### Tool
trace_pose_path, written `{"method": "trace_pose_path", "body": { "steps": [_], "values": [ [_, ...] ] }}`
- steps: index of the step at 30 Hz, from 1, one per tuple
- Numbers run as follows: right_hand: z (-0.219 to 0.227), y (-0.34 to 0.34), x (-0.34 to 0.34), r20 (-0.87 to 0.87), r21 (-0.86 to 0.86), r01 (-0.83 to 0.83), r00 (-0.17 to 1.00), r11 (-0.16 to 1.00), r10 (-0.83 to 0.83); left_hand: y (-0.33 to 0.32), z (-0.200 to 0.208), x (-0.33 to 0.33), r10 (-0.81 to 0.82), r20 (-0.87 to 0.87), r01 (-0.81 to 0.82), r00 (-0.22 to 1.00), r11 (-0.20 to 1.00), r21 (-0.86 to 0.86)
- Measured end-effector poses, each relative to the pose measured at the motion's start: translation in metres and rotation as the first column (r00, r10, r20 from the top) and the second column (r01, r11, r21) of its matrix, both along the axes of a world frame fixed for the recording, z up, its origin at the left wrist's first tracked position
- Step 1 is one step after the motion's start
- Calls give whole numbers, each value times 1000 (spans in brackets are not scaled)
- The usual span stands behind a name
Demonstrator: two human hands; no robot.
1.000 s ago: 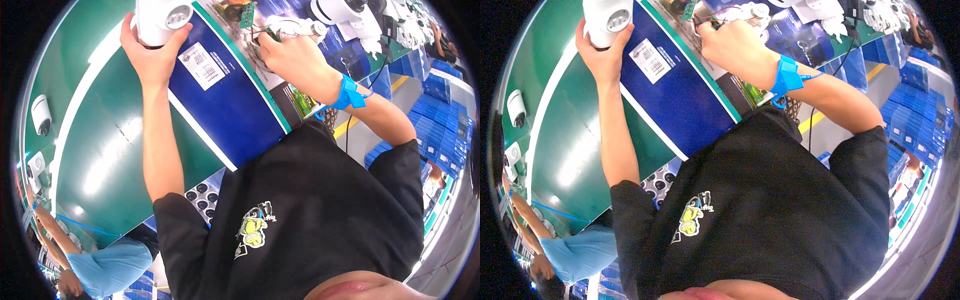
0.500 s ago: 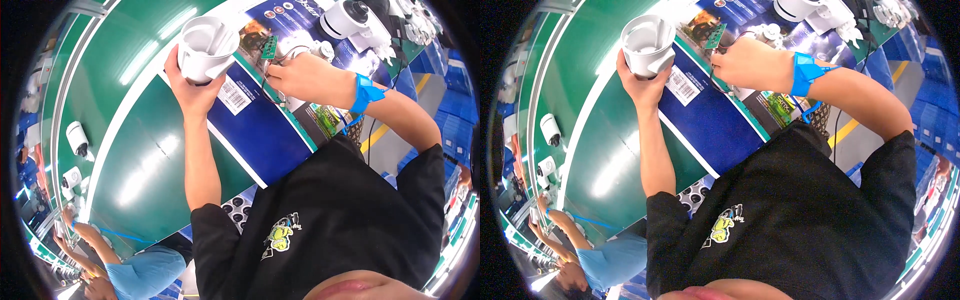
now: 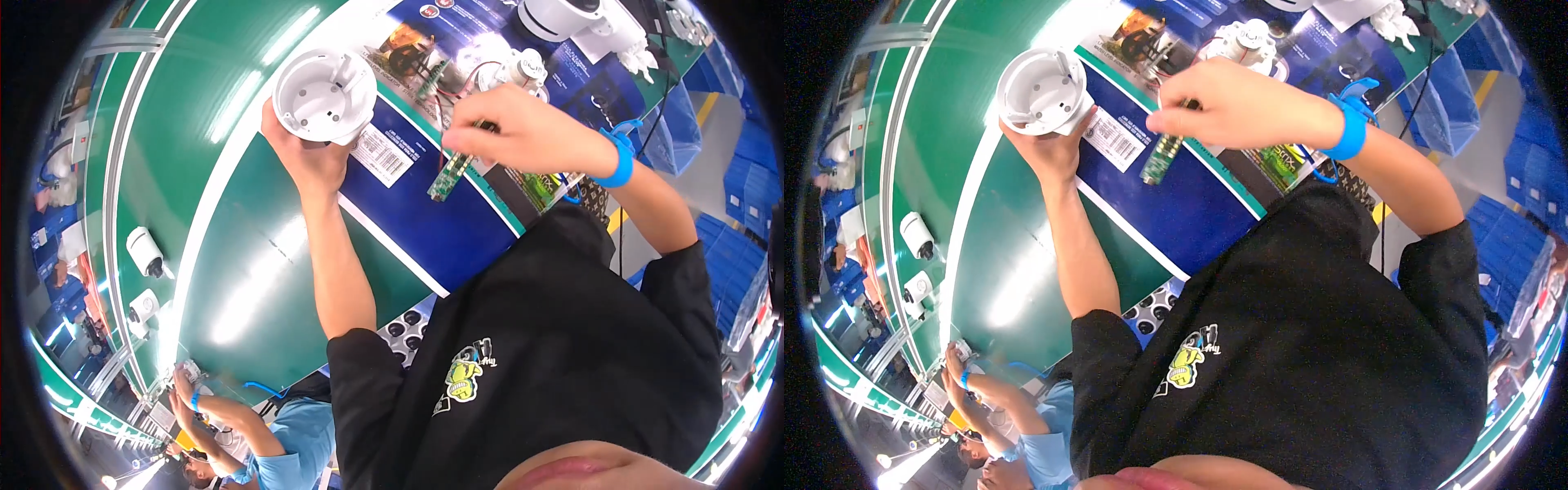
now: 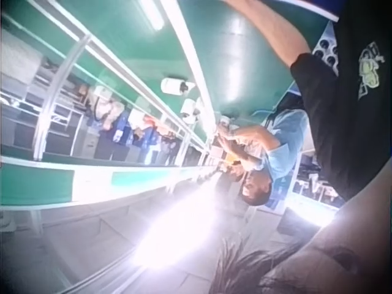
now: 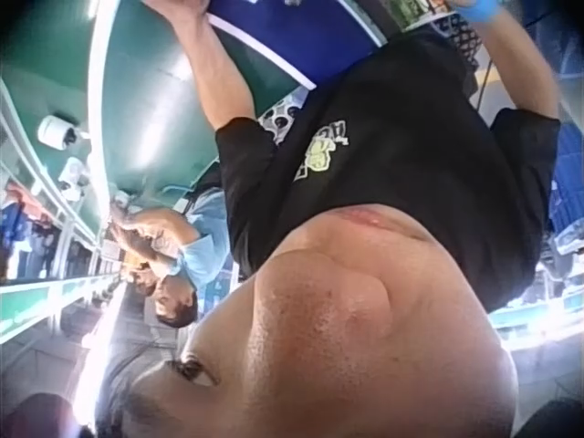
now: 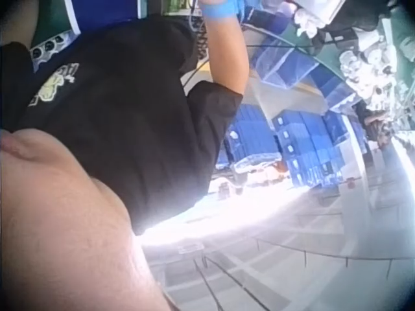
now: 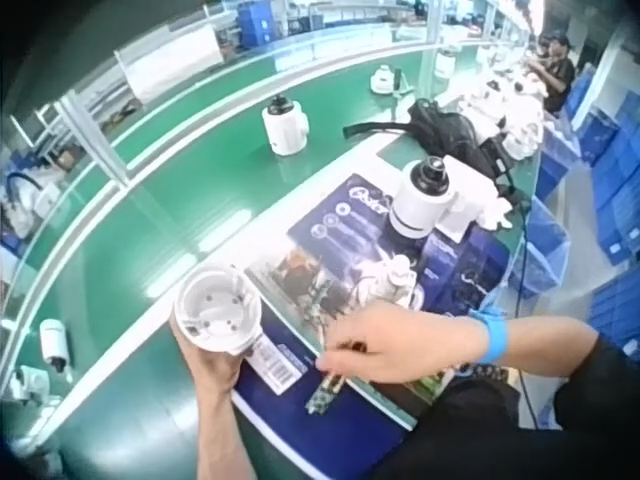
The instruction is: Assembling the internal components, wiring, and housings of security cameras on an industrial assembly line.
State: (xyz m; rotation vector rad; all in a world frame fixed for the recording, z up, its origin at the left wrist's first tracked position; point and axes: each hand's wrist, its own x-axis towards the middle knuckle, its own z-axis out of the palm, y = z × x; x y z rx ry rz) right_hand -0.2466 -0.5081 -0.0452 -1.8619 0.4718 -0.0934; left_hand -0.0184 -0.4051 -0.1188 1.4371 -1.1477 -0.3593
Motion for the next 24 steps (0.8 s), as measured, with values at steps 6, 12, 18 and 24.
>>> {"method": "trace_pose_path", "body": {
  "steps": [6,12,18,24],
  "values": [
    [30,-3,-11,-181,525,169,980,834,-85,-4,0,-5,34,51,-28,998,993,-111],
    [32,-20,-13,-27,683,220,960,696,-277,0,3,2,-27,126,14,992,995,98],
    [43,-35,-4,249,176,411,861,895,-444,-1,11,-7,-152,0,150,988,974,168],
    [8,-38,7,690,-481,377,719,791,77,1,9,-6,-149,-35,153,988,979,137]
  ]
}}
